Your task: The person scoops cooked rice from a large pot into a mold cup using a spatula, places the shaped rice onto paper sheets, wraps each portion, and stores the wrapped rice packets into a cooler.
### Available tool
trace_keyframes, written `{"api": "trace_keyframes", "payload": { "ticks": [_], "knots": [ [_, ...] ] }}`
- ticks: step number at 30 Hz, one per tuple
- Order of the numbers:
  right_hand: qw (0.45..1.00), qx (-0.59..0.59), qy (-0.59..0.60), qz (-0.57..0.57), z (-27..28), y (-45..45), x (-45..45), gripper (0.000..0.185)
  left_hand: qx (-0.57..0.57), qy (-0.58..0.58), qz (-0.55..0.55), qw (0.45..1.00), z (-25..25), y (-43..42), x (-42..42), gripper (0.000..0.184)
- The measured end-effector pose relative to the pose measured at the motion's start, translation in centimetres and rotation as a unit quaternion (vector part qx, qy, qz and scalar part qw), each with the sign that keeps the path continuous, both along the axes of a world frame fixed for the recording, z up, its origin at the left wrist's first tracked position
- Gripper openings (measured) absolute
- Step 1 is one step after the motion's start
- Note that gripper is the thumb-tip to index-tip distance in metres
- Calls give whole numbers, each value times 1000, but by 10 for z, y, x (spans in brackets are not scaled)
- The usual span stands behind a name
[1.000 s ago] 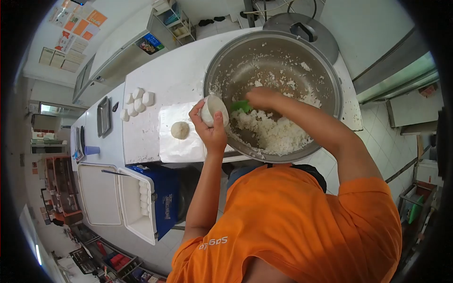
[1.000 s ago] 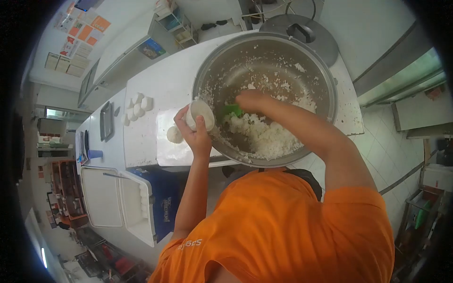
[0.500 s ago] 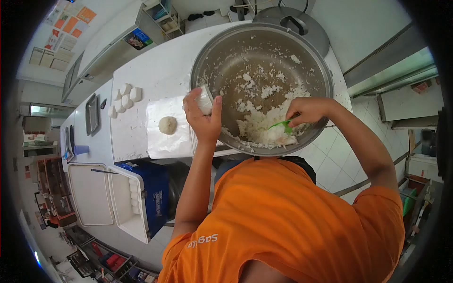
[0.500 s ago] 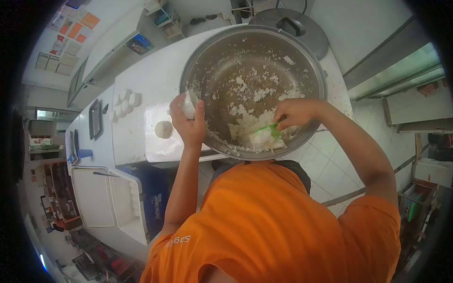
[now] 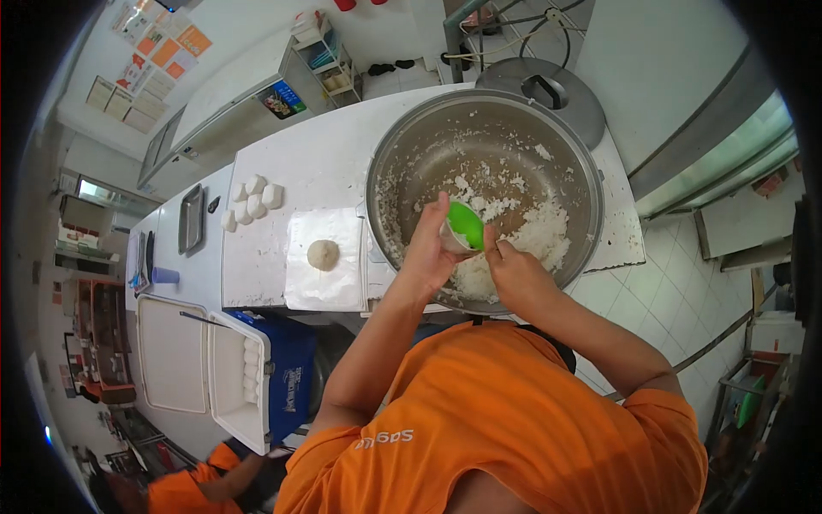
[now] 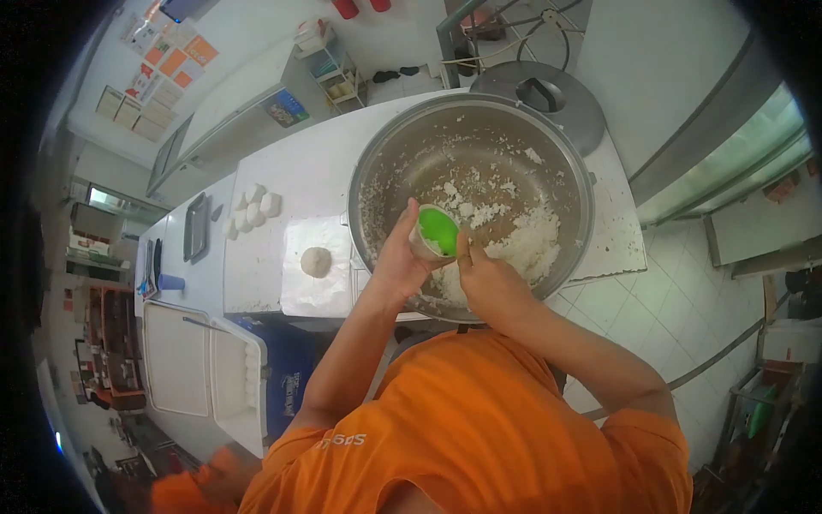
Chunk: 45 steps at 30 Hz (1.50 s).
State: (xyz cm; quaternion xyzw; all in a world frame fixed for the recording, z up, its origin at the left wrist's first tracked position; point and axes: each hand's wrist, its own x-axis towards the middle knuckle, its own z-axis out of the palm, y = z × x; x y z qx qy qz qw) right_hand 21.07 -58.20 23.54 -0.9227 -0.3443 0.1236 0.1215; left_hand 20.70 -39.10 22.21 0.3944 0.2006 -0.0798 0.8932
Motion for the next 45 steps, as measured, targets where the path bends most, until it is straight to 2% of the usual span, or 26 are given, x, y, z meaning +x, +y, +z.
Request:
{"api": "trace_keyframes", "payload": {
  "ticks": [3,6,7,10,13,16,18,20,21,23,26,29,32,33,36,37,40,42,43,44,45],
  "knots": [
    [982,158,79,64,-9,-19,43,54,-4,-49,-18,999,-19,13,4,40],
    [975,188,-71,98,25,-36,68,56,-3,-76,10,997,-6,14,2,44],
    [974,180,-82,114,34,-38,63,60,1,-78,11,997,-4,18,3,43],
    [981,59,-125,136,44,-46,44,63,17,-71,14,997,-6,28,-2,41],
    [967,33,-173,183,52,-68,70,64,18,-58,56,997,-10,29,-5,44],
    [973,101,-190,86,44,-62,79,57,1,-134,60,989,-10,46,-4,44],
    [975,212,-25,-63,50,-33,65,51,-27,-159,72,984,-14,45,-5,47],
    [934,331,101,-90,38,-6,51,46,-32,-189,73,979,-15,41,-4,49],
    [907,393,143,-40,14,6,48,44,-19,-194,86,977,-16,35,-2,49],
    [937,326,125,-20,2,30,34,39,5,-196,113,974,-18,22,-4,50],
    [969,209,134,5,16,38,41,32,36,-186,88,978,-11,25,-8,49],
    [922,248,293,58,23,9,94,29,12,-168,82,982,-5,31,-17,50],
    [963,222,149,35,28,38,53,30,26,-200,71,977,-16,33,-9,52],
    [976,149,156,-1,40,45,48,31,25,-199,64,978,-20,36,-12,54],
    [961,228,155,13,29,41,87,33,-42,-187,67,979,-17,48,-24,60],
    [978,161,129,3,21,42,102,33,-105,-139,94,980,1,57,-35,55],
    [999,-12,5,32,14,55,107,36,-226,-266,71,934,-2,108,-71,59],
    [980,106,-155,68,39,69,75,38,-147,-273,120,943,-19,150,-94,65],
    [979,157,-121,50,54,80,46,39,-99,-277,152,944,-33,176,-112,71],
    [975,217,33,41,92,105,10,36,-46,-278,189,941,-40,208,-133,78],
    [957,257,128,40,95,124,-21,31,-29,-221,230,947,-43,239,-150,88]
  ]
}}
